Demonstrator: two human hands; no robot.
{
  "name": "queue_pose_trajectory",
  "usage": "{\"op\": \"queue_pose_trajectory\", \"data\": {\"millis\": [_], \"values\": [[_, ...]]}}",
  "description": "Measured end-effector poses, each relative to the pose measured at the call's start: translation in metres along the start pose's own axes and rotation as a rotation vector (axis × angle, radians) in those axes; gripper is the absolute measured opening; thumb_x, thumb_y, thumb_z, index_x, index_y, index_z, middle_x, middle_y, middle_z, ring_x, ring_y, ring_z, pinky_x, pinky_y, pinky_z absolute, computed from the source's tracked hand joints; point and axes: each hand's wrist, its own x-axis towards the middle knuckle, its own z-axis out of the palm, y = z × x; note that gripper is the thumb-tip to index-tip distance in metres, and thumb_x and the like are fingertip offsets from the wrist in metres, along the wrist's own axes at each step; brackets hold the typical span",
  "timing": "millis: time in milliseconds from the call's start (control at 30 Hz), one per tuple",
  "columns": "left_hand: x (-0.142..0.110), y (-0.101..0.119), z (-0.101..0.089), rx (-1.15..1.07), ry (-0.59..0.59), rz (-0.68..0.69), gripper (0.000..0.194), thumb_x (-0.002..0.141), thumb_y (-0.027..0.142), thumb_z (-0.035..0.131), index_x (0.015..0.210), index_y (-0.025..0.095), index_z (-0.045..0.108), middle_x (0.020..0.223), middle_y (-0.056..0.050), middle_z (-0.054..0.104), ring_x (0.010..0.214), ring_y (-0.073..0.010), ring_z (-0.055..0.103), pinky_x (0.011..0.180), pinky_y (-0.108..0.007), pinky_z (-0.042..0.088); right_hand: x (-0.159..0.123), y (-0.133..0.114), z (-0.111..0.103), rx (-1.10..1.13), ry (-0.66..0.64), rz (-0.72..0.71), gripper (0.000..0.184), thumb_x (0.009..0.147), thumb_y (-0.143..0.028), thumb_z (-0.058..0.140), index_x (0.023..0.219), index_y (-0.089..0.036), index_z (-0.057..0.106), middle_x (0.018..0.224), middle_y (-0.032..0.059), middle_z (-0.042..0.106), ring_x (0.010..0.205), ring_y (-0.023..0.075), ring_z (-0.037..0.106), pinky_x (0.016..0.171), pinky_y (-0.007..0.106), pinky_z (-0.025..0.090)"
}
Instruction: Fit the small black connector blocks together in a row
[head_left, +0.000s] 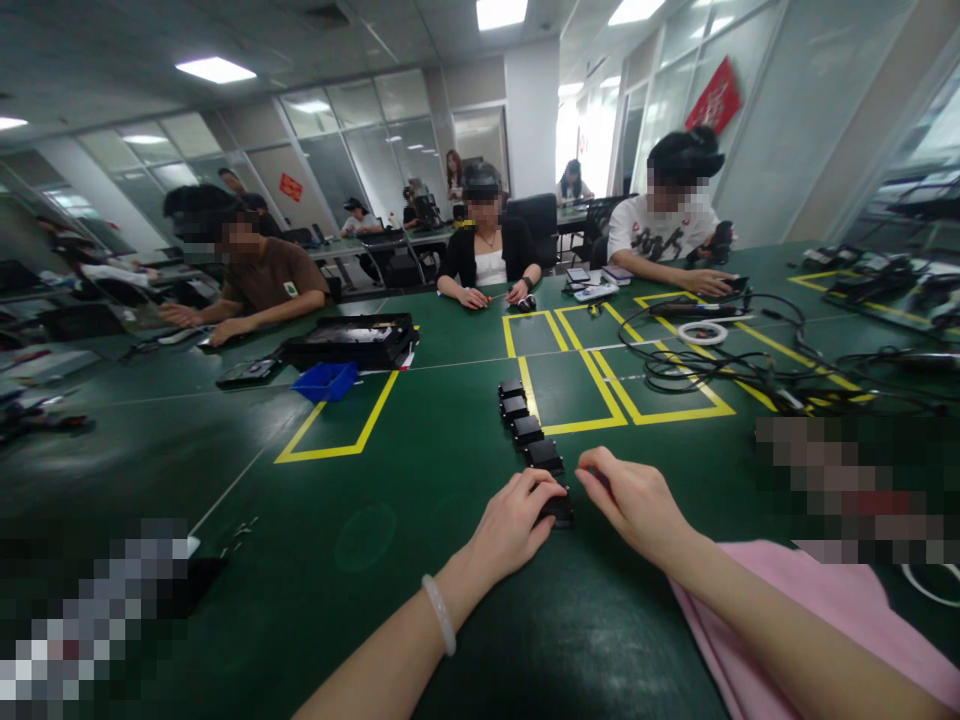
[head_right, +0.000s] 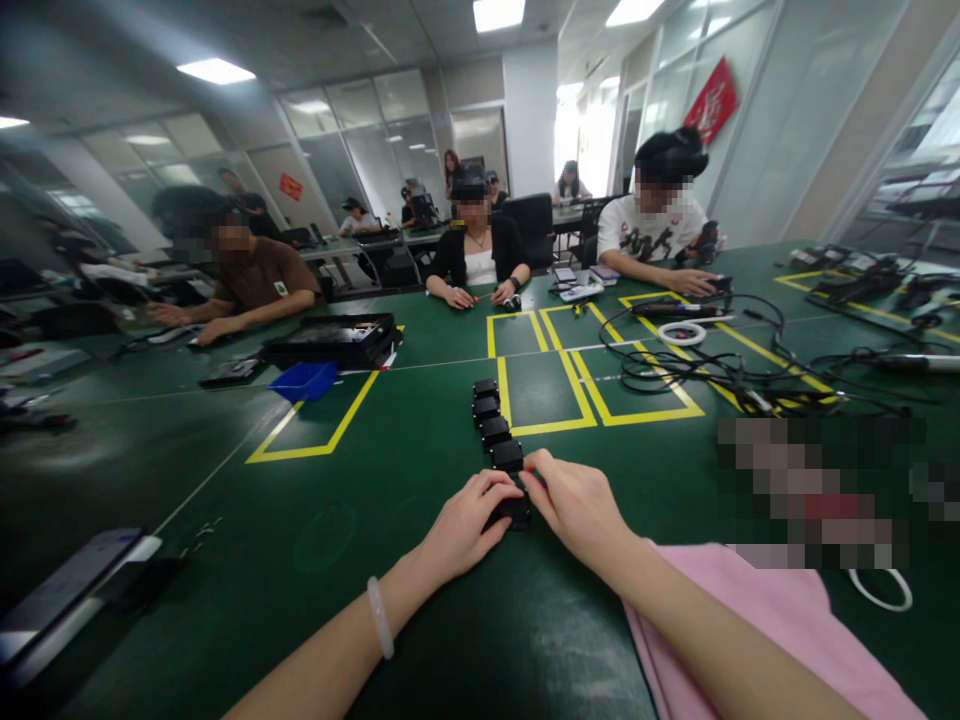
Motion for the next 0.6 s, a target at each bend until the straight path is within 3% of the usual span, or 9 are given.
{"op": "queue_pose_trajectory", "data": {"millis": [200,400,600], "values": [[0.0002,0.0,0.0002,-0.008,0.002,0.0,0.039,0.08,0.008,0.056,0.115,0.025,0.048,0.12,-0.003,0.049,0.107,-0.0201,0.05,0.093,-0.036,0.045,0.0012,-0.0013,-0.0019,0.012,-0.009,0.001,0.012,0.094,-0.021,0.038,0.094,-0.019,0.05,0.074,-0.0004,0.06,0.063,0.012,0.059,0.061,0.023,0.039],[-0.0001,-0.0015,0.0011,-0.014,-0.009,-0.006,0.041,0.08,0.008,0.057,0.116,0.026,0.048,0.121,-0.003,0.048,0.108,-0.0205,0.049,0.094,-0.036,0.044,0.0009,-0.0016,-0.0039,-0.007,-0.042,0.005,0.017,0.096,-0.03,0.039,0.086,-0.02,0.049,0.069,-0.001,0.059,0.061,0.0124,0.058,0.059,0.023,0.038],[0.0,-0.0006,0.0006,-0.012,-0.001,-0.004,0.04,0.079,0.008,0.057,0.114,0.025,0.049,0.12,-0.003,0.048,0.107,-0.0208,0.05,0.093,-0.037,0.045,0.0001,-0.0011,-0.0016,-0.018,-0.01,0.022,0.011,0.094,-0.023,0.039,0.096,-0.019,0.048,0.074,-0.0005,0.061,0.06,0.0115,0.059,0.058,0.022,0.038]]}}
